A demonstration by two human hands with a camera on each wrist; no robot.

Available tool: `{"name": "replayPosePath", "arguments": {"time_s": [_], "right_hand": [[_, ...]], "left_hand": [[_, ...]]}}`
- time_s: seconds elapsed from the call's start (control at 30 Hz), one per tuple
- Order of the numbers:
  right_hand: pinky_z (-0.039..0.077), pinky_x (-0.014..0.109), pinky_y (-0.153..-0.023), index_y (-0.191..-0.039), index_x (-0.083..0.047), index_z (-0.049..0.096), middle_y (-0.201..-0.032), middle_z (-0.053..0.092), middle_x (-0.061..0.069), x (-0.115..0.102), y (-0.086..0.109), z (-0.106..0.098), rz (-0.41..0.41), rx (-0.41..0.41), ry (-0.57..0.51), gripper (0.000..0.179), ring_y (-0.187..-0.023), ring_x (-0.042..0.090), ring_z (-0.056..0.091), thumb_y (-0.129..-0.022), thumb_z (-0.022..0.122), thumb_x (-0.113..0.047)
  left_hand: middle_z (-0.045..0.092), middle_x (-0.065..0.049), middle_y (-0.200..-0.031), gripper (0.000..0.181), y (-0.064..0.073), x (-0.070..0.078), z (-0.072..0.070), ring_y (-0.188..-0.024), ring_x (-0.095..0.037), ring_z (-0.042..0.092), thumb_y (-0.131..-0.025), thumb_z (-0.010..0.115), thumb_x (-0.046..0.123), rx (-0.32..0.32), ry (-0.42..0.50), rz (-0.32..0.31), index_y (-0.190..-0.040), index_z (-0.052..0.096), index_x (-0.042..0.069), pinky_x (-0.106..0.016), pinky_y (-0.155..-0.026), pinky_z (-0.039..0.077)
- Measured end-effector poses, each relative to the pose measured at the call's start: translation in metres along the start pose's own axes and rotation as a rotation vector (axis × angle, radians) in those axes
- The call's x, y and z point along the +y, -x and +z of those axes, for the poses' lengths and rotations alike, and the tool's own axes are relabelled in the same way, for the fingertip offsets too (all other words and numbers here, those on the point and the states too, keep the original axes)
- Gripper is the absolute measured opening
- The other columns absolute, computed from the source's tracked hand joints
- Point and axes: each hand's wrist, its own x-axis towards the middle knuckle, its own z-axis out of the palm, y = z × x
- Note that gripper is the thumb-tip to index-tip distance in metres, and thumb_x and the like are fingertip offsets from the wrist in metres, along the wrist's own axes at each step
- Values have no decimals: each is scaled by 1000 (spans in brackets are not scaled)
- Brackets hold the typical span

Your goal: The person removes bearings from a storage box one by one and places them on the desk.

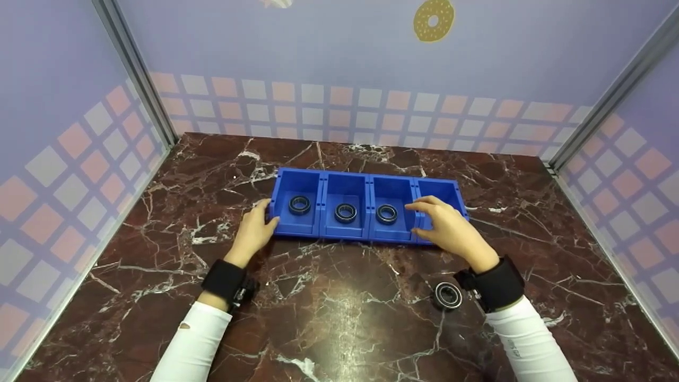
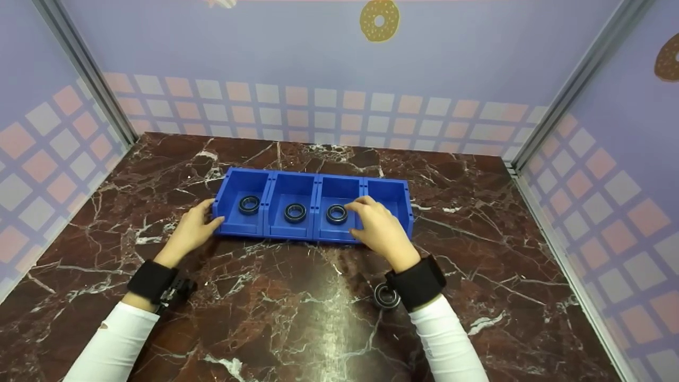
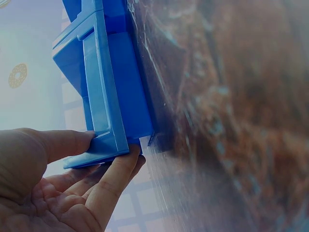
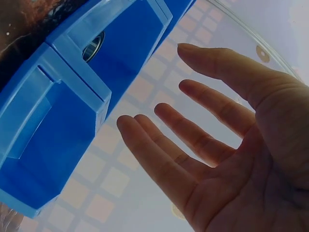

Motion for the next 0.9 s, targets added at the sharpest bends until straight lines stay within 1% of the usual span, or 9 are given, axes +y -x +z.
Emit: {"name": "replayPosePath", "arguments": {"time_s": [0.13, 0.37, 0.67, 0.9], "right_hand": [[48, 56, -102, -132, 7, 65, -129, 62, 26, 0, -7, 0, 1, 1, 3, 47, -122, 45, 59, -87, 79, 0], [47, 58, -103, -132, 6, 65, -131, 61, 27, -1, -17, 2, 5, -1, 13, 48, -124, 47, 57, -86, 79, 0], [46, 57, -105, -134, 6, 64, -137, 59, 28, -2, -31, 6, 19, -28, 19, 48, -128, 47, 55, -88, 77, 2], [44, 58, -107, -134, 6, 64, -140, 58, 28, -4, -42, 9, 43, -53, 32, 49, -131, 46, 53, -87, 78, 0]], "left_hand": [[56, -36, -138, 48, 0, 0, 0, -128, -49, 55, -98, 63, -1, -3, -3, 4, -142, 48, -15, -56, -108, 44], [55, -35, -140, 49, 0, 1, -1, -129, -48, 56, -99, 63, 1, -25, -4, -26, -144, 48, -12, -56, -108, 45], [56, -36, -138, 48, 1, -1, 1, -128, -49, 56, -98, 63, 0, -2, -16, -2, -142, 49, -15, -56, -108, 44], [56, -35, -139, 48, -1, 0, 0, -129, -49, 55, -98, 63, 0, -8, -10, -3, -142, 49, -14, -56, -109, 44]]}}
